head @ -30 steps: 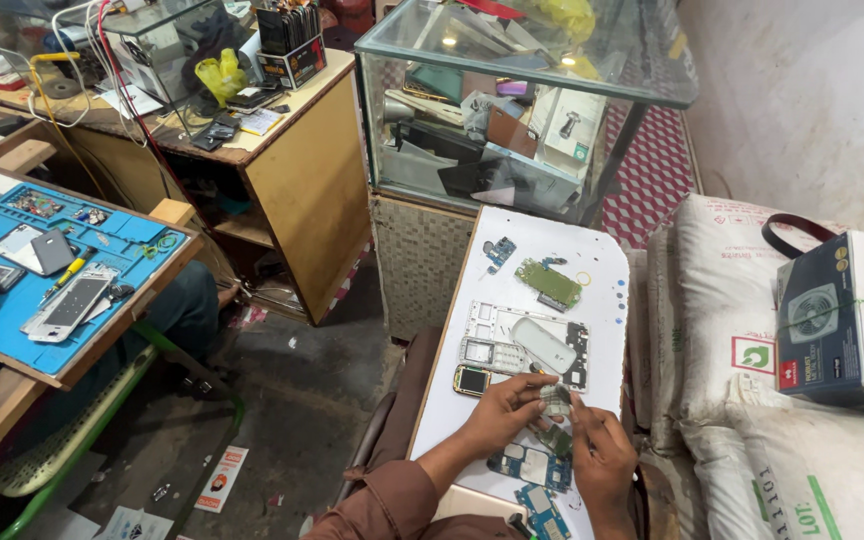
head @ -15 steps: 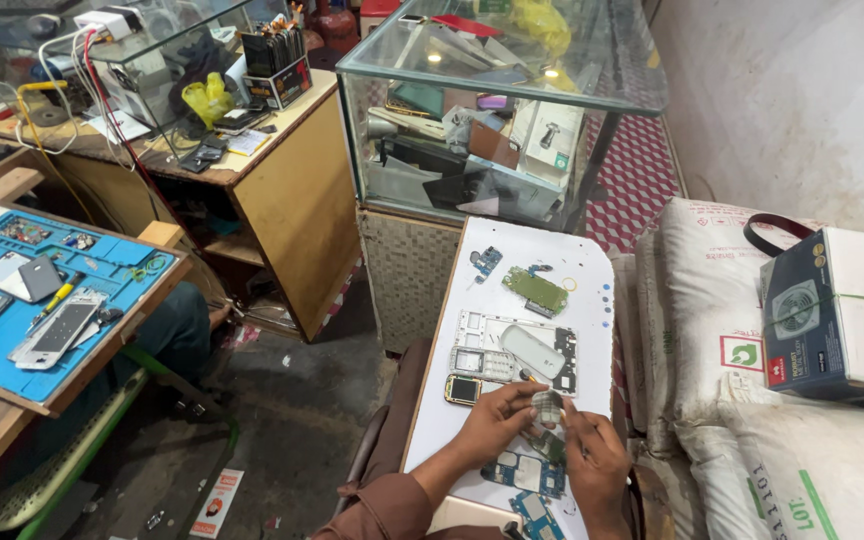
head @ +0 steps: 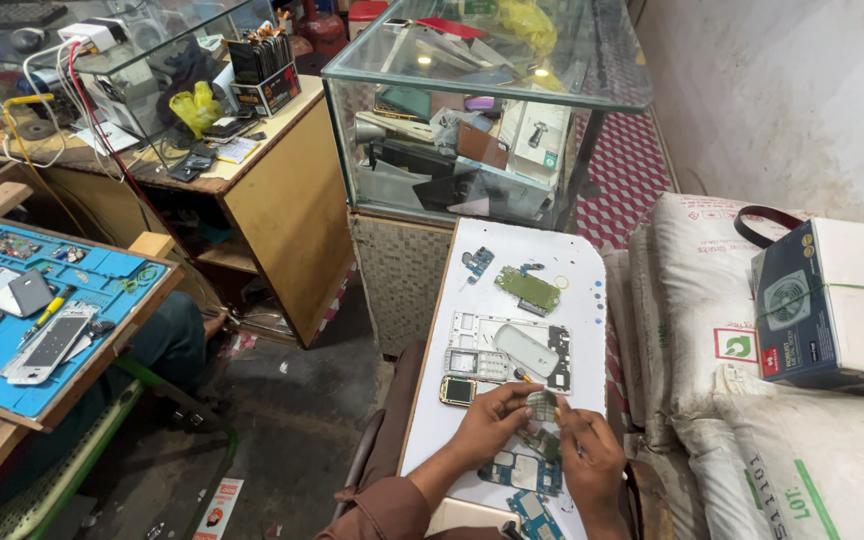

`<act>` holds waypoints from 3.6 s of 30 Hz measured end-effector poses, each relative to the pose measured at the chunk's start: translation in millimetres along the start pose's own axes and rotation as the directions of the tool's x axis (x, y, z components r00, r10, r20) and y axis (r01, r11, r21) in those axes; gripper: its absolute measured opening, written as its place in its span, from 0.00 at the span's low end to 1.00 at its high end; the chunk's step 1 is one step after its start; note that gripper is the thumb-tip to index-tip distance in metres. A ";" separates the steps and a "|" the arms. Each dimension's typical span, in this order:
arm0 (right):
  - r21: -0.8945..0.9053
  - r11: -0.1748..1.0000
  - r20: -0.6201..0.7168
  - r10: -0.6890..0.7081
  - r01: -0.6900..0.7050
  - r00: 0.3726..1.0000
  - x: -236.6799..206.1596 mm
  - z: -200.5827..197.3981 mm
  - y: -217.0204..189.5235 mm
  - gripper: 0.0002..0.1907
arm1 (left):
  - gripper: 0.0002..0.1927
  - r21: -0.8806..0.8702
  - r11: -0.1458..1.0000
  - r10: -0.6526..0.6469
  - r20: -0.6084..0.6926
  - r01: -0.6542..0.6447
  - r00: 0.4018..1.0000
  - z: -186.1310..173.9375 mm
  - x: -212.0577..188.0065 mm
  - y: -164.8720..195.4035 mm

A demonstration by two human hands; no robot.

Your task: The person sits at a workbench and assembles a mobile phone, pressing the keypad into the phone housing by hand and using a small pen-like tool to help seat components. Disassembled phone parts, circuit boards and housings lie on the white board in front of them.

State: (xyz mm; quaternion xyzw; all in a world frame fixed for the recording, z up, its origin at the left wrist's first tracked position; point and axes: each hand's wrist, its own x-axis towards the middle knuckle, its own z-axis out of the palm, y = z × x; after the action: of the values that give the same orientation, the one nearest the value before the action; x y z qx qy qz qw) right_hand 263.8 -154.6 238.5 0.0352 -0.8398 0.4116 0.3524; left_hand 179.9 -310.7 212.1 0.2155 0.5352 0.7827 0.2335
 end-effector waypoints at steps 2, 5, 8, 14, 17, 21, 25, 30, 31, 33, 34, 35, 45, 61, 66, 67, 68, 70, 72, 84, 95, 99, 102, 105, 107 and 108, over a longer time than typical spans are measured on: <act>-0.022 1.000 -0.003 -0.020 0.020 1.000 0.5 0.4 -1.1 0.23 | 0.20 0.006 1.000 -0.010 0.002 0.010 1.000 -0.7 0.8 -0.4; -0.086 0.996 0.061 -0.020 0.026 0.998 0.4 0.3 -2.7 0.22 | 0.20 0.002 1.000 0.013 0.010 -0.013 1.000 -1.2 0.6 -1.0; -0.073 0.997 0.036 0.018 -0.016 0.999 -0.7 0.0 -3.0 0.21 | 0.20 0.030 1.000 0.005 0.000 -0.005 1.000 -1.0 -2.0 -0.7; -0.116 0.992 0.040 -0.054 0.059 0.998 -2.1 1.1 0.8 0.24 | 0.22 0.050 0.999 0.003 0.000 -0.003 1.000 0.0 -3.3 2.8; -0.099 0.995 0.027 -0.027 0.030 0.999 -2.2 1.0 1.5 0.24 | 0.25 0.096 0.995 -0.021 -0.010 0.022 1.000 -0.2 -2.3 3.0; -0.110 0.994 0.067 -0.012 0.020 0.998 -2.9 -0.3 -0.5 0.22 | 0.24 0.088 0.996 0.013 0.006 -0.013 1.000 0.5 -1.4 -0.2; -0.116 0.992 0.056 -0.039 0.045 0.998 -1.8 -0.3 -1.7 0.23 | 0.23 0.105 0.994 0.001 -0.008 0.000 1.000 -0.5 -1.2 -3.1; -0.103 0.993 0.010 -0.065 0.065 0.998 -1.1 0.1 0.0 0.24 | 0.22 0.083 0.997 0.007 -0.006 -0.006 1.000 -1.6 -0.7 -3.5; -0.095 0.994 -0.031 -0.062 0.059 0.998 -0.9 0.5 0.5 0.24 | 0.21 0.080 0.997 0.003 -0.004 -0.003 1.000 -2.0 -0.6 -3.1; -0.116 0.989 0.044 -0.090 0.094 0.995 -1.1 1.1 1.1 0.24 | 0.21 0.070 0.998 -0.004 0.001 0.004 1.000 -2.3 -0.6 -2.1; -0.126 0.986 0.082 -0.102 0.112 0.991 -1.3 1.3 1.4 0.24 | 0.21 0.062 0.998 0.001 0.005 -0.001 1.000 -1.9 -0.6 -1.9; -0.108 0.991 0.074 -0.067 0.074 0.995 -1.3 1.8 1.5 0.23 | 0.21 0.056 0.998 0.004 0.009 -0.005 1.000 -2.3 -0.4 -1.2; -0.026 0.999 0.031 -0.027 0.028 0.999 -2.1 -0.9 0.8 0.21 | 0.21 0.069 0.997 0.023 0.005 -0.023 1.000 -0.2 -0.4 -2.1; -0.195 0.979 -0.039 -0.060 0.051 0.997 21.6 63.1 2.3 0.21 | 0.15 -0.022 0.999 0.042 -0.031 -0.043 0.999 -58.4 21.9 -8.9; -0.223 0.971 0.007 -0.082 0.082 0.997 30.6 107.8 -8.2 0.21 | 0.08 0.198 0.975 0.109 -0.027 -0.101 0.994 -99.3 14.8 1.3; -0.262 0.962 0.012 -0.081 0.081 0.997 32.6 117.0 -10.9 0.21 | 0.07 0.256 0.951 0.187 -0.021 -0.176 0.982 -108.6 10.9 6.1; -0.263 0.960 0.028 -0.091 0.095 0.996 34.7 127.8 -13.4 0.21 | 0.07 0.320 0.913 0.266 -0.003 -0.251 0.964 -118.0 6.4 11.2; -0.270 0.954 0.061 -0.114 0.126 0.992 39.8 148.6 -20.7 0.20 | 0.08 0.375 0.879 0.318 0.003 -0.295 0.948 -137.8 -2.3 23.4; -0.300 0.948 0.103 -0.081 0.108 0.991 43.8 170.6 -32.7 0.21 | 0.10 0.363 0.903 0.257 -0.033 -0.228 0.966 -156.7 -14.8 34.7; -0.417 0.902 0.081 -0.087 0.113 0.993 26.5 274.3 -134.3 0.18 | 0.10 0.496 0.796 0.402 -0.006 -0.347 0.915 -247.2 -87.8 69.0; -0.291 0.944 0.171 -0.107 0.154 0.980 26.3 334.6 -156.0 0.19 | 0.13 0.404 0.848 0.374 -0.002 -0.342 0.927 -303.4 -115.1 78.1; -0.349 0.937 0.087 0.049 -0.015 0.995 25.0 325.3 -143.6 0.21 | 0.14 0.396 0.840 0.406 -0.004 -0.371 0.914 -299.3 -103.7 73.6; -0.320 0.943 0.118 0.132 -0.088 0.984 25.1 307.8 -131.3 0.22 | 0.15 0.436 0.844 0.347 0.001 -0.313 0.938 -286.4 -92.5 72.6; -0.409 0.911 -0.002 0.053 -0.050 0.999 22.0 282.4 -114.7 0.20 | 0.16 0.425 0.854 0.330 -0.001 -0.298 0.944 -266.3 -77.3 69.0; -0.453 0.889 -0.014 0.067 -0.066 0.998 21.6 264.0 -104.7 0.19 | 0.15 0.425 0.848 0.356 -0.015 -0.317 0.934 -250.6 -64.1 63.3; -0.470 0.880 0.004 0.073 -0.063 0.997 21.8 254.7 -100.4 0.19 | 0.15 0.426 0.843 0.370 -0.018 -0.328 0.929 -242.8 -55.5 59.9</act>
State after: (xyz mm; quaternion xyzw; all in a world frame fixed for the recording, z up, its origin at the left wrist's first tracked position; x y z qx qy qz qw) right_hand 139.2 -398.0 213.8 -0.0764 -0.9188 0.2076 0.3268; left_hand 73.4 -541.8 182.3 0.3145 0.6520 0.6899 0.0089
